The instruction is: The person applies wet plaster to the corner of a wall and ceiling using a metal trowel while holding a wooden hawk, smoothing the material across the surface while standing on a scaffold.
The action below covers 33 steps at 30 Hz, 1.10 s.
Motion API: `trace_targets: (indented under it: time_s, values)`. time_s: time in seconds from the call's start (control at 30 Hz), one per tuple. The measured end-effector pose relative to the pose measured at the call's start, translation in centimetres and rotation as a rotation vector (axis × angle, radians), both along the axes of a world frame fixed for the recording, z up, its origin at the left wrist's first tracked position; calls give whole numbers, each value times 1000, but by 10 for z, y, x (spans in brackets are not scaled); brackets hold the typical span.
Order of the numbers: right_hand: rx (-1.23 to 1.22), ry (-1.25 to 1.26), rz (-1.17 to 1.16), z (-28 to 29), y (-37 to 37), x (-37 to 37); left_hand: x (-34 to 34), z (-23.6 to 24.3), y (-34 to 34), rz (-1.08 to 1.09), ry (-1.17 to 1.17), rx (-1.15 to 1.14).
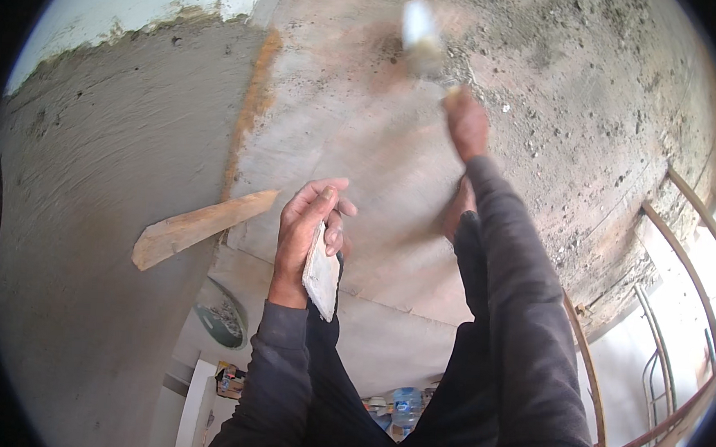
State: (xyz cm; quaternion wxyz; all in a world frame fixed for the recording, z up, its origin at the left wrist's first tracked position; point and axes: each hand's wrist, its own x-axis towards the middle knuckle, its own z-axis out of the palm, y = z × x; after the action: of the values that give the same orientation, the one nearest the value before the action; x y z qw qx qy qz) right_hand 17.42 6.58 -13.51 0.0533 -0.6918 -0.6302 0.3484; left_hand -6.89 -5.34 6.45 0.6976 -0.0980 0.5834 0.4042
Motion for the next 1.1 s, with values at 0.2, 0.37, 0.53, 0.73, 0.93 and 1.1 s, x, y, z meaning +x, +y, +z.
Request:
trace_targets:
  time_s: [0.2,0.37,0.53,0.73,0.93,1.1]
  values:
    - [-152,-61,374,-11,-50,-58,8,-4,0,-18,13,-7]
    - [3,-12,-103,-22,-17,25,6,-1,-6,-23,24,-18]
    - [-36,-174,-362,-3,2,85,0,-1,-11,-27,15,-6]
    - [-437,-54,434,28,-79,22,2,-8,-18,-36,26,-12]
    - [-412,-141,335,3,-84,54,3,-4,-16,-35,41,-24]
    - [-137,-208,-296,-10,-52,138,9,-2,-12,-55,40,-31]
